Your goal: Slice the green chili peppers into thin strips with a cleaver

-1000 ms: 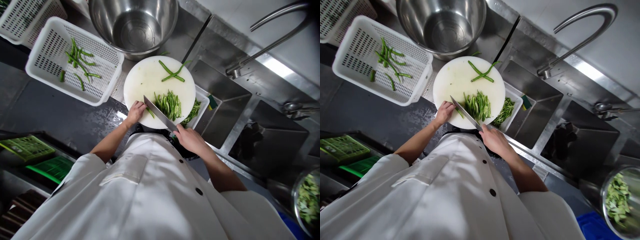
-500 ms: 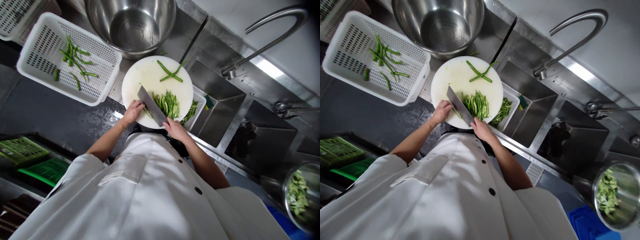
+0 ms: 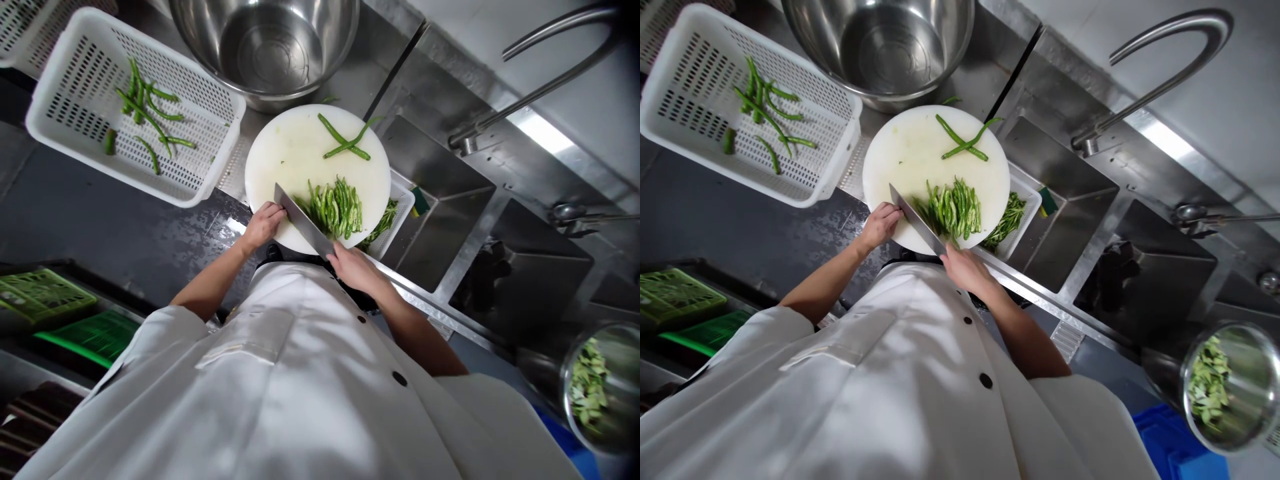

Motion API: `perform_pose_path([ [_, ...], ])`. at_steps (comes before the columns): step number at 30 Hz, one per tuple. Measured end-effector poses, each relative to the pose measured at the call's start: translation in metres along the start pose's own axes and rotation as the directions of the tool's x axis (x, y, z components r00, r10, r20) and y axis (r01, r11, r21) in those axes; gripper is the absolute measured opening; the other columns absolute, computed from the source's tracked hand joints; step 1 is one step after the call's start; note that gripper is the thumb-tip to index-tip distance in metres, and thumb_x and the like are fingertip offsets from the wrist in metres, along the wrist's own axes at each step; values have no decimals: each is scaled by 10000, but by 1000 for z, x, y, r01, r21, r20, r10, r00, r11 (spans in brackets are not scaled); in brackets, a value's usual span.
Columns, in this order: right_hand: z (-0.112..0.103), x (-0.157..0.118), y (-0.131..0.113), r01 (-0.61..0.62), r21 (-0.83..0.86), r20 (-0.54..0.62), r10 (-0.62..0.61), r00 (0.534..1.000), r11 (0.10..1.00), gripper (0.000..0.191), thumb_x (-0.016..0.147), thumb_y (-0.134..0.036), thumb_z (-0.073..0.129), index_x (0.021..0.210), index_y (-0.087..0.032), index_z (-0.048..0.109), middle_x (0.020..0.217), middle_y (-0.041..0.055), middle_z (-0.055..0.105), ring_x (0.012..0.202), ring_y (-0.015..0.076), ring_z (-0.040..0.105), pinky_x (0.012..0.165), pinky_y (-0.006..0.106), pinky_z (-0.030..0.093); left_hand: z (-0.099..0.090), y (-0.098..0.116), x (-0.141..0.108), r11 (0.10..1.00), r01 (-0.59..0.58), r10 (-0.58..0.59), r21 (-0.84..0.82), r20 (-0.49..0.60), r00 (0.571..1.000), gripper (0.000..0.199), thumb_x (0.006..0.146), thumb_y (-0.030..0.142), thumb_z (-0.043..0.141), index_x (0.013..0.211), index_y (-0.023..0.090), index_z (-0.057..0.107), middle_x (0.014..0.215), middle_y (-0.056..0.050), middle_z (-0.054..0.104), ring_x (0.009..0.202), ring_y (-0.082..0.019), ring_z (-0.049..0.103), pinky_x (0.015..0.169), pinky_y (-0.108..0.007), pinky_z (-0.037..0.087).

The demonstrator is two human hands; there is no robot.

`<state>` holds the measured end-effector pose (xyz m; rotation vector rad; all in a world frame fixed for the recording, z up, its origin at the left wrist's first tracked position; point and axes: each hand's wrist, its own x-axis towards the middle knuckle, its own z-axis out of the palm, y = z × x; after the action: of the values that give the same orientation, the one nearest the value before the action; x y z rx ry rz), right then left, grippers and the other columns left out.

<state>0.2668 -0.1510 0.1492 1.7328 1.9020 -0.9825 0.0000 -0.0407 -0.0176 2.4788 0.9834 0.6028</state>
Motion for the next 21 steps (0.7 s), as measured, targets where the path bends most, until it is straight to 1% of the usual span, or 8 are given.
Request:
perform_pose_path([
  [4,12,36,-5,38,92,-105,-28,994,995,350,1135,-354,355,1333,-159,567,1106,156,765,1016,304,712,786,321,438,-5,2,0,999,-11,12,-53,4,1000,283,1061,223,396,1038,214,677,1116,-131,711,1033,-245,618,928,-419,562],
  [6,18,38,6,59,138,-159,-37,987,989,345,1133,-366,353,1301,-167,580,1083,141,768,1008,304,706,790,322,439,-16,3,-2,996,55,-57,-74,-29,998,198,1014,204,464,987,214,659,1091,-122,714,1033,-240,632,923,-401,561],
  [8,23,25,23,50,162,-213,-15,977,986,359,1130,-369,344,1300,-162,583,1058,139,769,981,305,705,783,326,438,-33,-2,-5,979,189,-197,-73,-130,972,120,952,180,525,939,214,639,1057,-105,712,1024,-231,647,921,-379,555],
  [11,28,-7,43,50,141,-229,-17,973,989,370,1126,-372,346,1309,-168,594,1024,133,773,919,294,709,746,322,424,-68,-16,0,918,388,-392,-81,-341,855,83,874,144,574,867,219,610,956,-64,693,938,-205,652,890,-346,546],
  [13,31,-22,46,90,102,-169,-72,983,991,353,1122,-378,376,1305,-190,613,992,115,779,884,279,711,719,312,408,-89,-28,13,880,466,-455,-90,-443,773,91,854,133,581,840,222,595,887,-42,672,869,-185,640,846,-322,544],
  [15,34,-25,43,142,79,-81,-136,987,987,328,1117,-389,417,1296,-218,633,987,96,785,874,263,714,710,300,400,-104,-37,36,860,501,-479,-99,-496,724,81,859,142,584,851,222,593,847,-31,658,825,-169,629,807,-300,544],
  [18,38,-10,39,175,110,-35,-172,984,978,318,1121,-407,438,1294,-240,646,1061,86,790,935,249,721,743,285,410,-114,-43,81,870,481,-472,-111,-471,745,68,895,189,587,949,213,620,856,-26,671,816,-160,639,806,-288,550],
  [21,37,11,41,151,178,-107,-133,985,972,321,1136,-391,416,1284,-224,646,1157,99,784,1040,247,716,794,277,422,-114,-45,130,914,401,-397,-65,-345,850,145,928,228,573,1047,199,650,902,-31,704,861,-166,663,862,-299,551],
])
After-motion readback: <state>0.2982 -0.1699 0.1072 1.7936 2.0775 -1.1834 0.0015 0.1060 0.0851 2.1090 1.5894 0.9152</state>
